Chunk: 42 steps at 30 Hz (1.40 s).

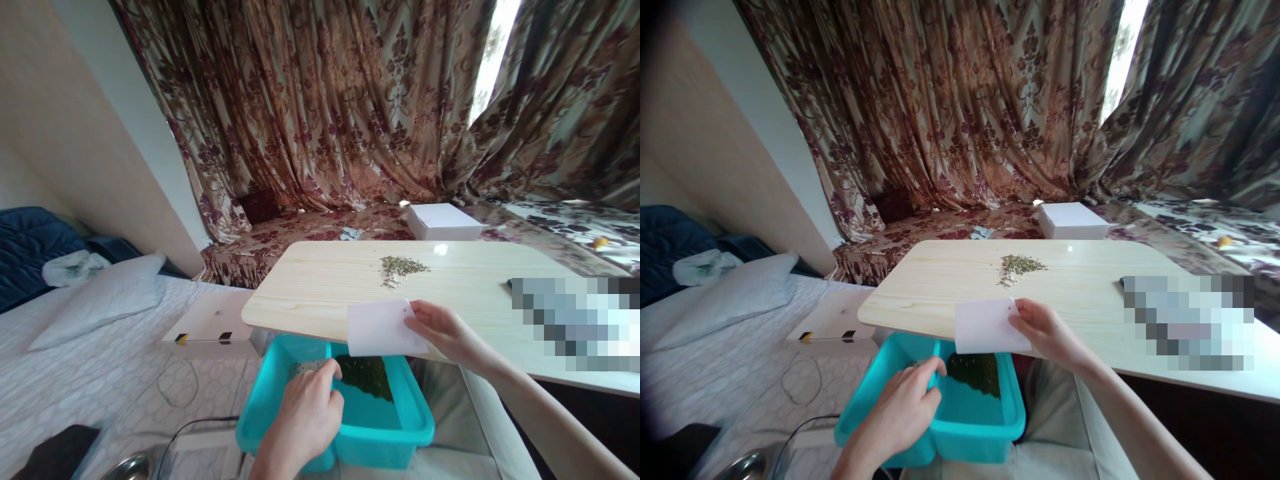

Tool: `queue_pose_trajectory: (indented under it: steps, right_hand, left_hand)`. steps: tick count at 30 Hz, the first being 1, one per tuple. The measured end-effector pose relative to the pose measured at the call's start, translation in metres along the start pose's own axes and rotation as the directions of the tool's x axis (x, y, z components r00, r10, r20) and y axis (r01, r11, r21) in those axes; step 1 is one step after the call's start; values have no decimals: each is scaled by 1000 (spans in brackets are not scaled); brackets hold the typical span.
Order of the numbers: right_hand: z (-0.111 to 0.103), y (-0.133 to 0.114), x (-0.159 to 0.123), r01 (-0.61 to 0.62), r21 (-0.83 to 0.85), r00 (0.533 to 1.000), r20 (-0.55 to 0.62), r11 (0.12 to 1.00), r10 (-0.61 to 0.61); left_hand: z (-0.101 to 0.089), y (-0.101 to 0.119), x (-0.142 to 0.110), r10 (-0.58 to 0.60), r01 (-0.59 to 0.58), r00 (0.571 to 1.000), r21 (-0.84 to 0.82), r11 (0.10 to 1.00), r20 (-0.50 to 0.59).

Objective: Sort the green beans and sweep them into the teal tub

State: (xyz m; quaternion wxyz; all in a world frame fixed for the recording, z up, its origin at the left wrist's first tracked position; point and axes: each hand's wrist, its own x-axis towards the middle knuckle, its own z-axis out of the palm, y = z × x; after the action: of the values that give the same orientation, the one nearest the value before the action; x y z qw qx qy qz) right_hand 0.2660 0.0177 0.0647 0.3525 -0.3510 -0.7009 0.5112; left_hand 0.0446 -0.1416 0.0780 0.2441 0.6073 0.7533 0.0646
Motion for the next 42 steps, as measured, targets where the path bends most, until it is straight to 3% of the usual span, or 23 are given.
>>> queue_pose_trajectory:
  steps: [2, 4, 8, 11, 15, 21, 33, 42]
  right_hand:
    - [-15, -1, -10, 10, -28, 997, -79, 1000, -12]
    - [-36, 2, -13, 32, -35, 965, -258, 999, -39]
    - [-75, 16, -6, 8, -40, 799, -600, 999, -31]
    - [-85, 24, 7, -4, -18, 736, -677, 1000, -9]
    - [-77, 31, 23, 19, -2, 751, -660, 1000, -15]
    - [-66, 35, 37, 4, 7, 775, -632, 1000, 2]
    - [-58, 34, 40, 11, -29, 814, -581, 1000, -25]
    - [-57, 32, 45, 8, -31, 815, -578, 999, -24]
  left_hand:
    - [1, 4, -1, 3, -3, 1000, 15, 1000, 5]
    - [4, 11, -2, 16, -17, 1000, 35, 999, 19]
    - [13, 30, -1, 90, -93, 993, 33, 995, 77]
    - [20, 44, 1, 143, -146, 983, 18, 989, 118]
    - [26, 55, 2, 172, -179, 966, 16, 984, 194]
    - [26, 54, 1, 160, -169, 963, 20, 985, 218]
    - [28, 52, 1, 172, -174, 967, -5, 985, 188]
    - [26, 53, -1, 166, -168, 969, 0, 986, 183]
